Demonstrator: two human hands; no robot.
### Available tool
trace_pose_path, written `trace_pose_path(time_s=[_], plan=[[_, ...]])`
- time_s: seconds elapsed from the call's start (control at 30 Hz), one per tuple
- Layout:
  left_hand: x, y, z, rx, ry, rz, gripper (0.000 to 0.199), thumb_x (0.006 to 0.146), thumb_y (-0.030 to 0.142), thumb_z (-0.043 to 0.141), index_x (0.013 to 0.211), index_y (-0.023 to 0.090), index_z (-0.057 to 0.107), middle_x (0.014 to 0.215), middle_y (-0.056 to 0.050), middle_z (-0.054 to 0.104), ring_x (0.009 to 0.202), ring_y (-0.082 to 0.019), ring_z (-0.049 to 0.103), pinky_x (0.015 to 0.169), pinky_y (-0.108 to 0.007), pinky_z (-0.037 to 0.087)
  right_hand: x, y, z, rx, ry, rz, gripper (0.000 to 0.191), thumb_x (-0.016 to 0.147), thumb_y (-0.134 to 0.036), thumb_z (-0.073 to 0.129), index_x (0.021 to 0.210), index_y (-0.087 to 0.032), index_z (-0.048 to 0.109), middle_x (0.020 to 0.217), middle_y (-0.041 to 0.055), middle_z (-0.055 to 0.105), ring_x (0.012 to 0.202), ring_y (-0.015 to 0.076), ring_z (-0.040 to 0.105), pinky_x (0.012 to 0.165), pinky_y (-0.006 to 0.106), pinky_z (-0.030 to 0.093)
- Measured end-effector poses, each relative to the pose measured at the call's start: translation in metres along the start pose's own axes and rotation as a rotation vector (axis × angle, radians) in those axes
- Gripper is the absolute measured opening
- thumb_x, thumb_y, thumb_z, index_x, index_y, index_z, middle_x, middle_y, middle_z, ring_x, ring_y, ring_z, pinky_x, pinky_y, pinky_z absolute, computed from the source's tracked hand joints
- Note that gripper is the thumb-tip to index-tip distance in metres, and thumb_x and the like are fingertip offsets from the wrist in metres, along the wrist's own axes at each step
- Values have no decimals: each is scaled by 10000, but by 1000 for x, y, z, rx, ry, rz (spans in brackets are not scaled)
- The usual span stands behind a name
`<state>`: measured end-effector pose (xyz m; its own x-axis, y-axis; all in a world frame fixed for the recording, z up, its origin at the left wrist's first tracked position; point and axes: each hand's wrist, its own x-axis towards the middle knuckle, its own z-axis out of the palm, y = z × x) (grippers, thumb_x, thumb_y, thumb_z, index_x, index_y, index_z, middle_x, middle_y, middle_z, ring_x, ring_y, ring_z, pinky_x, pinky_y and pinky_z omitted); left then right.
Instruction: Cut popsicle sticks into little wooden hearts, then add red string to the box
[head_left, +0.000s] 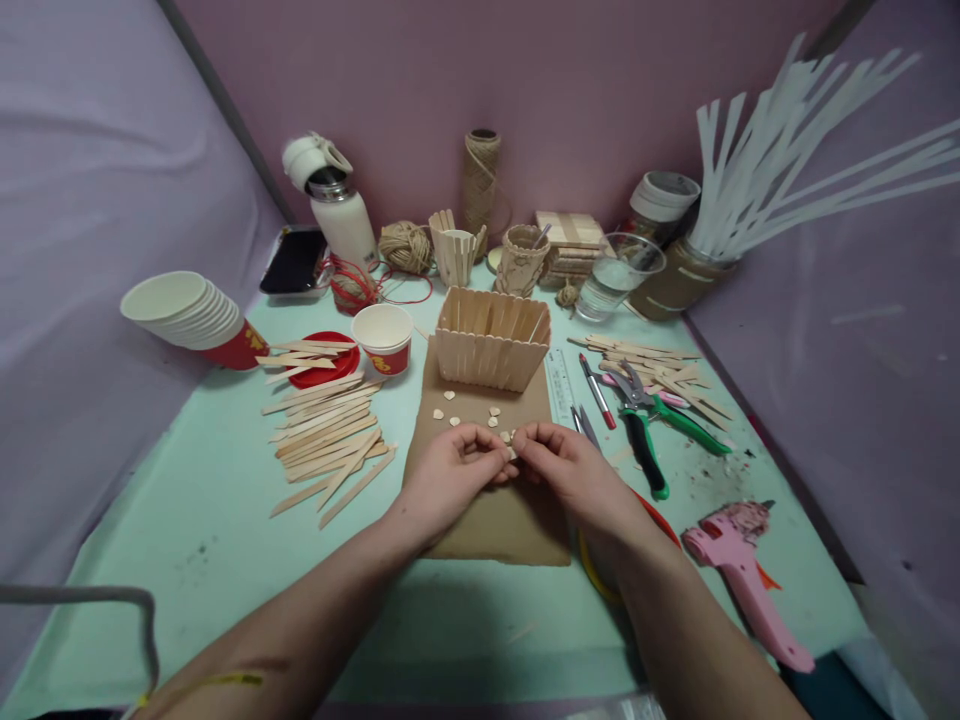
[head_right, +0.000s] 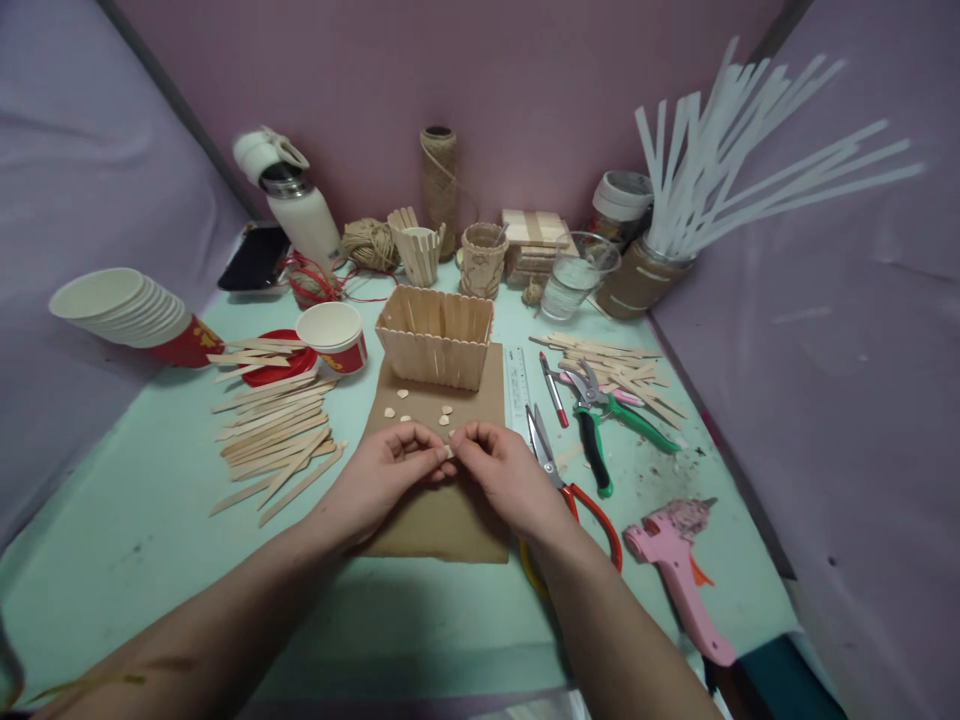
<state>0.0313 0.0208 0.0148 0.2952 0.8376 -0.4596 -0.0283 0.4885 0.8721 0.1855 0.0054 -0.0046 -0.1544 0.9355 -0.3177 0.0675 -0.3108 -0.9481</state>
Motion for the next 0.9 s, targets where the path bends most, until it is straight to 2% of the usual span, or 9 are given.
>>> trace_pose_path(time_s=[0.47,0.9], plan=[[0,-4,-2,38,14,20,91,730,172,677,686,149,600,654,-19,677,648,-118,633,681,-250,492,0,-1,1,-76,18,-13,241,840,-400,565,742,-184,609,653,-12,554,607,130,444,589,277,311],[1,-7,-2,23,20,13,91,729,170,675,687,142,598,661,-28,677,637,-107,630,657,-230,489,-1,0,1,-96,33,-6,278,836,-439,569,745,-183,625,632,-15,548,589,126,429,596,279,315]])
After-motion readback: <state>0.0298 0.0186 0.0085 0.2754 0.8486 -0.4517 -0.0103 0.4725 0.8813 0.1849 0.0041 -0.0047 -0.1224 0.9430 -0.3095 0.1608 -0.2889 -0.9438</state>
